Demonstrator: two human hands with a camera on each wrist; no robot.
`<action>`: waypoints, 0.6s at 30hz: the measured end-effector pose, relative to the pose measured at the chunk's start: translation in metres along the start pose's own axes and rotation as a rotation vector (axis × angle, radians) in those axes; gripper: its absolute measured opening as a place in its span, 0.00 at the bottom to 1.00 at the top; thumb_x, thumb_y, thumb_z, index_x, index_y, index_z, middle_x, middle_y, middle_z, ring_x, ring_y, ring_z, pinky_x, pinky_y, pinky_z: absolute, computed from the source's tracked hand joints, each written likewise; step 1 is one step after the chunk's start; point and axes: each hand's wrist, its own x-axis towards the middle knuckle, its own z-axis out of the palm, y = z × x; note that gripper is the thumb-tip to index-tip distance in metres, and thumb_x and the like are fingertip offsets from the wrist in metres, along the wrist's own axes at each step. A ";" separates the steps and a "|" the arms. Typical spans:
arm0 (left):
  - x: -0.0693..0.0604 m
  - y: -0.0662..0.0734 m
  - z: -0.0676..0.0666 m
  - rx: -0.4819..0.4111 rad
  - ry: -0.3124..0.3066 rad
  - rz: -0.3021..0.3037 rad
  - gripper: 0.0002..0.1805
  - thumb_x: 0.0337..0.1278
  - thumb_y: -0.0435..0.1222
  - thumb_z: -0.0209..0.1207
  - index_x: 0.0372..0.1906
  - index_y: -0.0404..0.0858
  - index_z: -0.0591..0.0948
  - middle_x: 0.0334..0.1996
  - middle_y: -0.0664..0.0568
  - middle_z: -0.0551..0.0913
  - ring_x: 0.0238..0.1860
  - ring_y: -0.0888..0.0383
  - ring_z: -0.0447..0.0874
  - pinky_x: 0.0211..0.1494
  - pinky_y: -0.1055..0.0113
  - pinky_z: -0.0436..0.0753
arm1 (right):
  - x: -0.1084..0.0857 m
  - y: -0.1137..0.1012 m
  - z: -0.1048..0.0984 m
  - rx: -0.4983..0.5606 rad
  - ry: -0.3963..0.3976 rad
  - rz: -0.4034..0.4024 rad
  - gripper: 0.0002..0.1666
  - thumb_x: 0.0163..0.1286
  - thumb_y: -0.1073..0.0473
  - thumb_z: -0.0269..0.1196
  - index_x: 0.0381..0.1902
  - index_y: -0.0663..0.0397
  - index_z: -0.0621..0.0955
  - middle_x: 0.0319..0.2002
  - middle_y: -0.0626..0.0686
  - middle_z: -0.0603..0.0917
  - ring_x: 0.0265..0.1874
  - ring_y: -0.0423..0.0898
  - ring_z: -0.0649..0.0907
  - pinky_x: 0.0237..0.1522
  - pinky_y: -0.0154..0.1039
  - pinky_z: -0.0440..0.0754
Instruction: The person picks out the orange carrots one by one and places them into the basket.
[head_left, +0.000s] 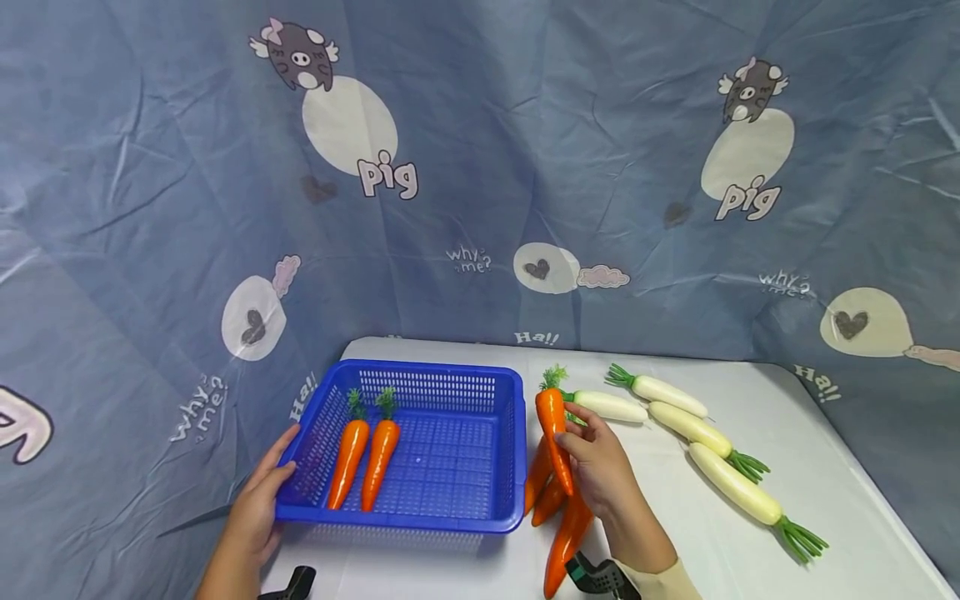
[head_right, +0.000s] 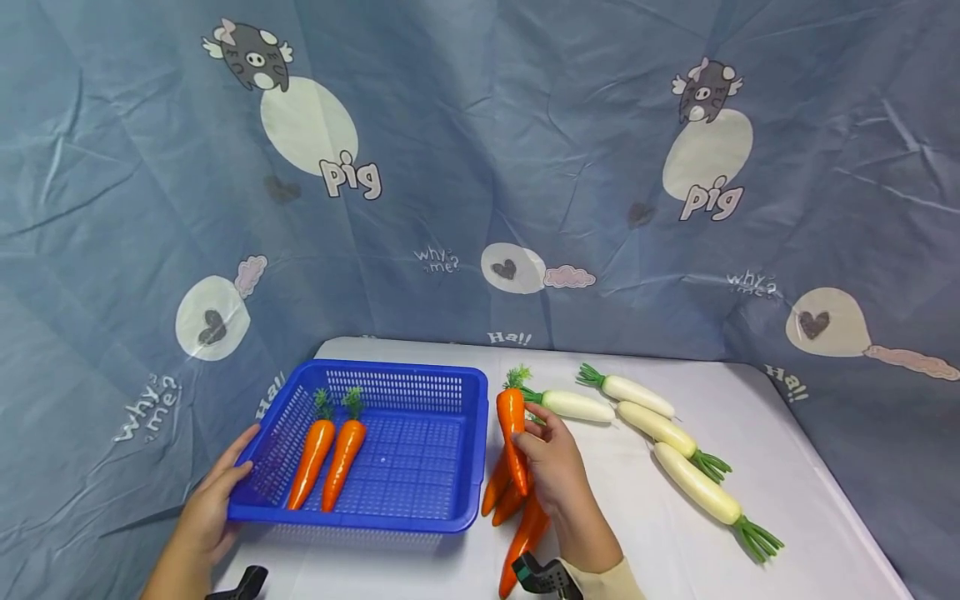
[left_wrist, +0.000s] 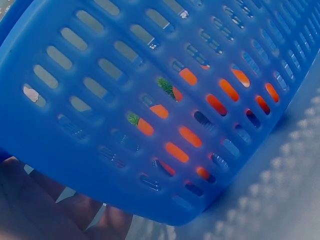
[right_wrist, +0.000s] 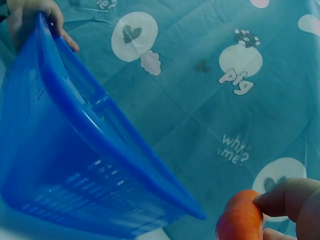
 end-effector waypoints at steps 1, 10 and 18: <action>0.000 0.000 0.000 0.001 0.002 -0.003 0.31 0.86 0.43 0.37 0.85 0.61 0.51 0.73 0.55 0.56 0.51 0.63 0.81 0.48 0.62 0.86 | 0.000 0.000 0.002 0.006 0.003 -0.002 0.36 0.69 0.73 0.58 0.74 0.56 0.70 0.59 0.62 0.78 0.49 0.51 0.85 0.48 0.40 0.87; 0.002 0.000 0.001 -0.010 -0.003 -0.001 0.30 0.86 0.43 0.38 0.85 0.61 0.51 0.73 0.56 0.57 0.51 0.63 0.82 0.47 0.62 0.87 | -0.001 0.000 0.017 0.074 0.038 -0.030 0.33 0.69 0.73 0.60 0.72 0.57 0.71 0.52 0.56 0.78 0.44 0.46 0.82 0.44 0.35 0.85; 0.000 0.000 0.000 -0.011 -0.012 0.005 0.30 0.86 0.44 0.38 0.85 0.61 0.51 0.73 0.55 0.56 0.51 0.63 0.81 0.46 0.61 0.87 | -0.001 0.002 0.025 0.103 0.034 -0.024 0.34 0.69 0.73 0.61 0.72 0.58 0.72 0.50 0.56 0.78 0.42 0.45 0.82 0.43 0.34 0.85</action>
